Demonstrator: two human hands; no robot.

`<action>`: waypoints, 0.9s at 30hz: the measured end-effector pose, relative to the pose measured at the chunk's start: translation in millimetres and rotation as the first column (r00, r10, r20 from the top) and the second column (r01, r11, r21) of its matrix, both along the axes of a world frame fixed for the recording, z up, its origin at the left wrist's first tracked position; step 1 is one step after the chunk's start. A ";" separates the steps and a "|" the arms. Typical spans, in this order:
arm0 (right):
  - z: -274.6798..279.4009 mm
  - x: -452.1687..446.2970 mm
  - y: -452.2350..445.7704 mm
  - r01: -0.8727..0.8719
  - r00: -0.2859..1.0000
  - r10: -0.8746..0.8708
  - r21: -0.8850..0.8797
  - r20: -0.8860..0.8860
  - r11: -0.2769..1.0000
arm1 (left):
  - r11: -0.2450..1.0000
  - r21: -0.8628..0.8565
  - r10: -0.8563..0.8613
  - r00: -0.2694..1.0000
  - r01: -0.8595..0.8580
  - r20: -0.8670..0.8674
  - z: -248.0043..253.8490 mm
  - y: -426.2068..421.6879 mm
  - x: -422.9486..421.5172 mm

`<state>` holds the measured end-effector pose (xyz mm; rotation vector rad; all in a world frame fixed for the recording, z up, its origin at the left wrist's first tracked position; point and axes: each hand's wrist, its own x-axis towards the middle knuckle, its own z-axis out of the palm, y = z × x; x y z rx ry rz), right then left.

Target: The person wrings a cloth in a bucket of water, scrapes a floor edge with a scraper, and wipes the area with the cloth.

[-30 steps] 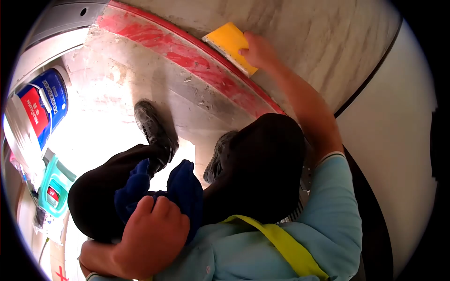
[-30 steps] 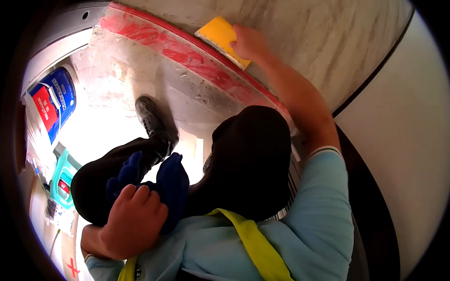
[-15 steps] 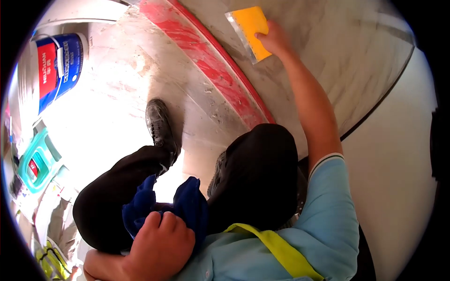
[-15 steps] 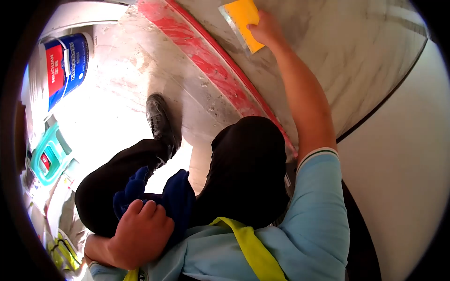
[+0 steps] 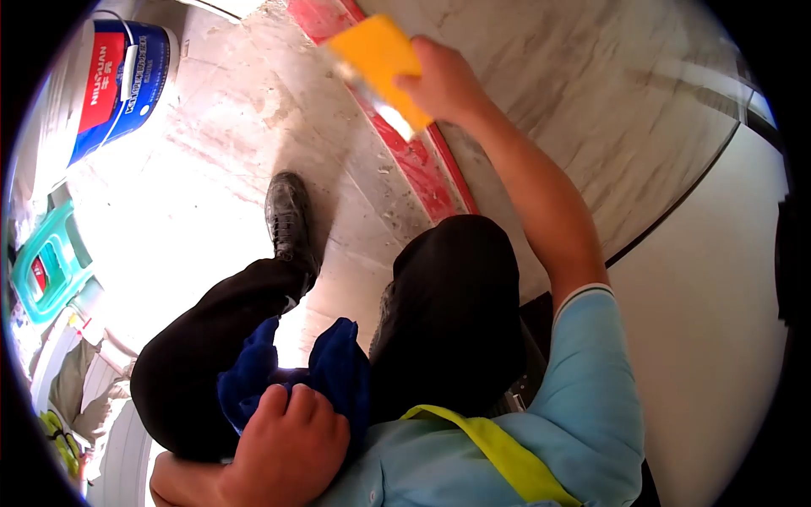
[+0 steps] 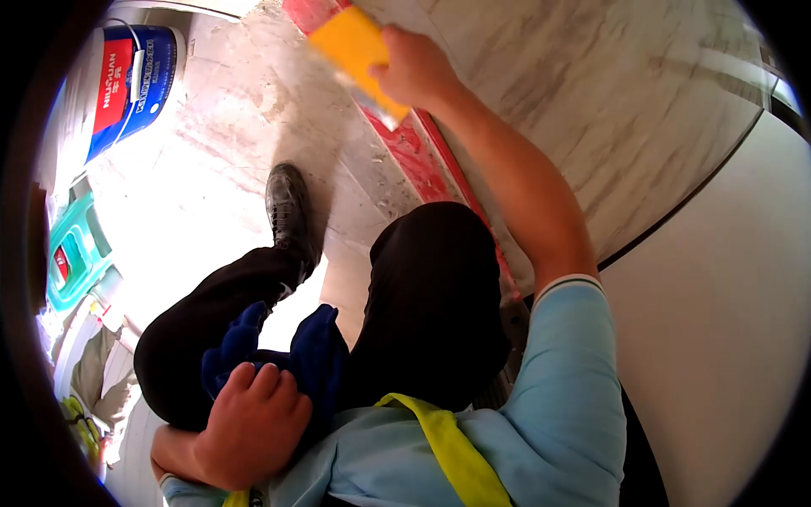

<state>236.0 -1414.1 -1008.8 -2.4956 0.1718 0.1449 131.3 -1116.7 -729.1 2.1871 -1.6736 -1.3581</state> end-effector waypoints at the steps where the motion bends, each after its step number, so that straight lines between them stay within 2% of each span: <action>1: -4.5 13.8 -0.3 0.092 0.995 -0.090 -0.028 0.049 0.995 | 1.000 0.000 0.005 1.000 -0.005 -0.004 1.1 0.8 1.0; 3: -13.7 38.5 -25.8 0.261 0.958 -0.251 -0.061 0.137 0.963 | 1.000 0.004 0.013 1.000 -0.013 0.025 0.5 1.7 3.2; 5: -40.0 58.4 -62.5 0.238 0.971 -0.234 -0.181 0.046 0.954 | 1.000 0.015 -0.001 0.998 0.001 0.055 0.9 3.2 2.4; 9: -90.6 63.6 -92.9 0.234 0.972 -0.236 -0.196 0.013 0.952 | 0.997 0.036 0.062 0.997 -0.063 0.037 -1.4 15.1 -0.7; 12: -112.9 70.9 -88.7 0.252 0.963 -0.261 -0.122 -0.063 0.960 | 0.992 0.079 0.098 0.995 -0.101 0.030 -1.2 19.9 3.4; 15: -112.1 85.9 -57.8 0.213 0.972 -0.221 -0.097 -0.076 0.972 | 0.981 0.166 0.094 0.995 -0.098 0.031 6.2 18.6 9.3; 16: -116.0 98.1 -53.1 0.193 0.972 -0.211 -0.160 -0.103 0.968 | 0.982 0.162 0.091 0.995 -0.096 0.038 5.9 18.7 10.1; 18: -115.7 107.8 -59.5 0.108 0.980 -0.104 0.016 -0.171 0.994 | 0.984 0.154 0.085 0.996 -0.090 0.040 6.9 18.5 13.4; 19: -106.6 107.1 -62.0 0.074 0.977 -0.052 0.103 -0.206 0.992 | 0.986 0.148 0.079 0.996 -0.082 0.031 9.0 17.9 15.9; 22: -35.3 97.1 -35.3 -0.040 0.995 0.049 0.103 -0.084 0.994 | 0.991 0.111 0.076 0.996 -0.080 0.040 8.9 17.4 21.2; 25: -13.9 97.8 -30.0 0.046 0.998 -0.044 -0.076 0.038 0.996 | 0.992 0.103 0.075 0.997 -0.078 0.032 11.1 18.7 22.9; 27: -33.7 110.3 -52.6 0.147 0.988 -0.141 -0.098 0.057 0.984 | 0.991 0.107 0.073 0.997 -0.077 0.038 10.7 21.5 24.0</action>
